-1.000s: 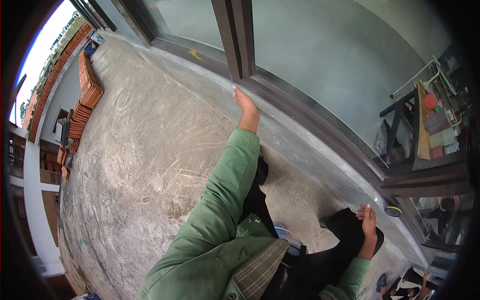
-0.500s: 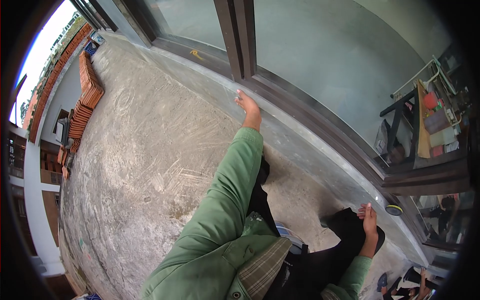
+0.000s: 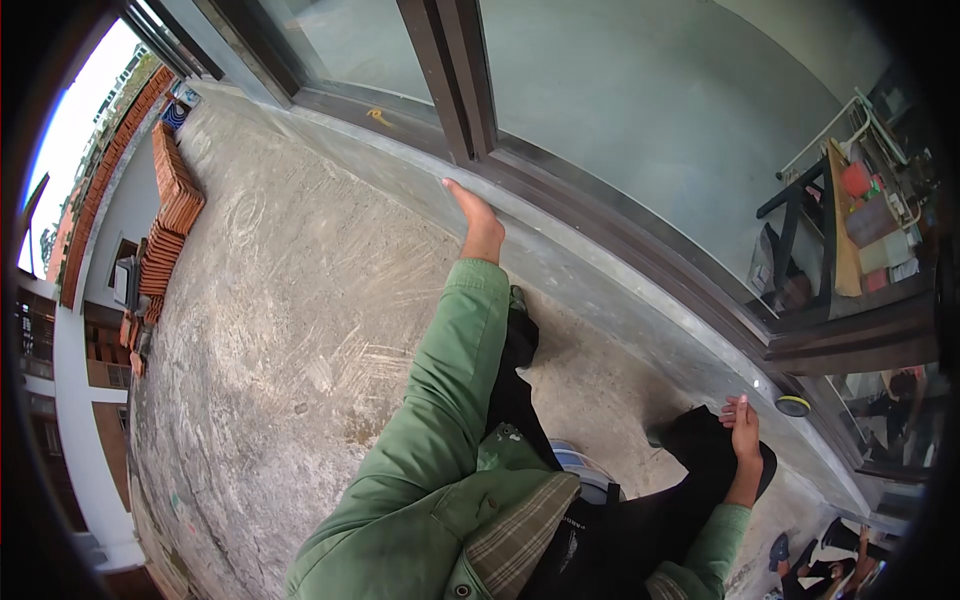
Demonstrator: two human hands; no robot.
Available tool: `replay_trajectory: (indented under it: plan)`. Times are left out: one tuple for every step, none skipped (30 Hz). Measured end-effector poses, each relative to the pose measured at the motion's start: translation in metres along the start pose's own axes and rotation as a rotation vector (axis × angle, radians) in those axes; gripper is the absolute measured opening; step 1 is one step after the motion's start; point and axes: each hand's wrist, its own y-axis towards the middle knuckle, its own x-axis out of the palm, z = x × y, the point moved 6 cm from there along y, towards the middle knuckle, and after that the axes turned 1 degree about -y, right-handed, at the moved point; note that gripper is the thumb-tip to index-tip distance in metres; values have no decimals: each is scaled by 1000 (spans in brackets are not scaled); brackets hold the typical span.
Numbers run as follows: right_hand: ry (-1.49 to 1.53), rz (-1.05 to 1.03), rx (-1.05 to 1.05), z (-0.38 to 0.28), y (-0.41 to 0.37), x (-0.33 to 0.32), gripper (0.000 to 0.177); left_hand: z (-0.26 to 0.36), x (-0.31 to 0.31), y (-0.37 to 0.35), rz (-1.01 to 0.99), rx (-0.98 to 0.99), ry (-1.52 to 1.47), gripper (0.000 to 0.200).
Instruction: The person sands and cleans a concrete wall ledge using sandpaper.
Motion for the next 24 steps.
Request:
replay_trajectory:
  plan:
    - [-5, -1, -16, -1, -1, 1, 64, -1, -9, -1, 56, -7, 61, 93]
    - [-2, -7, -8, 2, -1, 2, 64, 2, -10, 3, 100, 1, 109, 94]
    - [2, -8, -6, 2, 1, 0, 64, 4, -9, 5, 93, 11, 103, 94]
    - [5, -1, -18, -3, 3, 0, 64, 2, -7, 3, 70, -16, 89, 94]
    - [17, 7, -16, -4, 0, 0, 64, -3, -7, 1, 50, -52, 81, 94]
    - [28, 14, -10, -4, -2, -1, 63, -6, -4, 0, 1, -70, 70, 94]
    - [31, 16, -9, -3, -1, -3, 63, -4, 1, 0, -2, -71, 72, 94]
    - [36, 8, -15, -1, 1, -3, 63, -1, 3, -1, -34, -67, 35, 94]
    - [40, -7, -19, 1, 1, -1, 63, 3, 1, -3, -60, -62, -1, 93]
    - [39, -18, -14, 3, 1, 2, 63, -3, -8, 7, -49, -63, 4, 93]
    - [18, -18, -20, 4, 2, 3, 63, -15, -21, 26, 60, -50, 96, 94]
    - [-5, -14, -31, 2, 4, 2, 63, -23, -32, 38, 166, -38, 184, 94]
    - [-11, -13, -39, 0, 4, 1, 63, -24, -33, 35, 167, -35, 174, 94]
    - [-5, -10, -25, 0, 4, 1, 64, -30, -30, 33, 144, -95, 141, 96]
    - [4, -6, -5, 1, 3, 1, 64, -37, -27, 32, 119, -158, 113, 97]
    - [13, 0, -2, 1, 2, 0, 65, -31, -19, 25, 114, -158, 112, 97]
    - [16, 1, -1, 1, 4, -1, 65, -18, -8, 19, 64, -96, 58, 97]
    - [22, 0, -2, 3, 5, -2, 65, -5, -1, 11, 17, -36, 9, 96]
    - [27, -3, 2, 5, 3, -1, 65, -7, -3, 18, 20, -40, 20, 96]
    - [3, -8, -17, 2, 2, 0, 65, -13, -12, 32, 56, -29, 71, 95]
    - [-6, -10, -19, -2, 0, 1, 66, -22, -24, 41, 87, -37, 111, 95]
    - [4, -18, -13, 0, 1, 1, 67, -23, -29, 38, 119, -46, 149, 95]
    - [14, -22, -12, 1, 4, 1, 67, -23, -26, 37, 118, -37, 140, 95]
    - [15, -20, -25, 1, 6, 1, 67, -31, -25, 33, 144, -118, 129, 96]
